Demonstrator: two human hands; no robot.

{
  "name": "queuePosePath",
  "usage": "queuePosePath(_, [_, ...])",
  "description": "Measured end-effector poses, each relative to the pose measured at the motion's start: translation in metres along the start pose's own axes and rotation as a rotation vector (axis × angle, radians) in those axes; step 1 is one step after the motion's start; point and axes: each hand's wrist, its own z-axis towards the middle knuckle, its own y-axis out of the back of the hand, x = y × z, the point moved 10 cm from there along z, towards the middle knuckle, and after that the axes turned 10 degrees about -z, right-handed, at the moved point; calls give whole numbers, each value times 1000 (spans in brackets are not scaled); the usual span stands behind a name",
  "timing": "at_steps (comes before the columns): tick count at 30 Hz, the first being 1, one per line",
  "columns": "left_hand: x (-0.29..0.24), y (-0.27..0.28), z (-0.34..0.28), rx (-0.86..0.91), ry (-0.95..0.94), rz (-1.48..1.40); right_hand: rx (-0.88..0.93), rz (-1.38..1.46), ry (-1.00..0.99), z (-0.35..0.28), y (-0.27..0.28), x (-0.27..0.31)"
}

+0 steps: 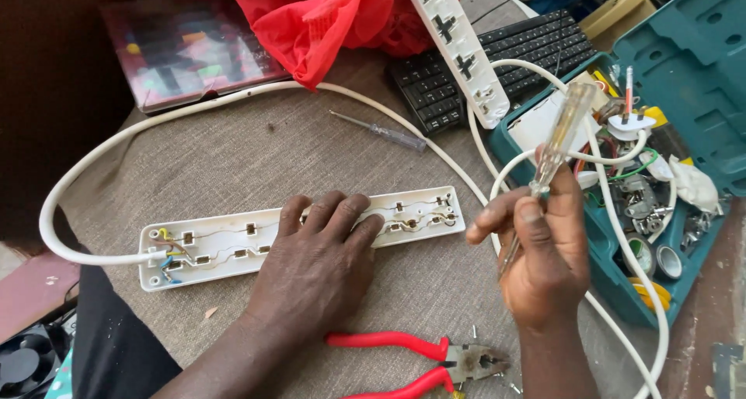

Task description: Assembling and repairing a power extension strip by securing internal wiring and fastening the plastic casing with a screwdriver.

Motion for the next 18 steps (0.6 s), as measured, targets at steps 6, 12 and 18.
queuePosePath(6, [0,1,-1,-4,-12,-18,55,346,-110,9,-7,-4])
queuePosePath(12, [0,-1,-6,-4,-41,-90,105,93,-191,18,-28,14])
queuePosePath(18, [1,2,-3,-2,-17,-71,166,-7,-212,10,-30,9])
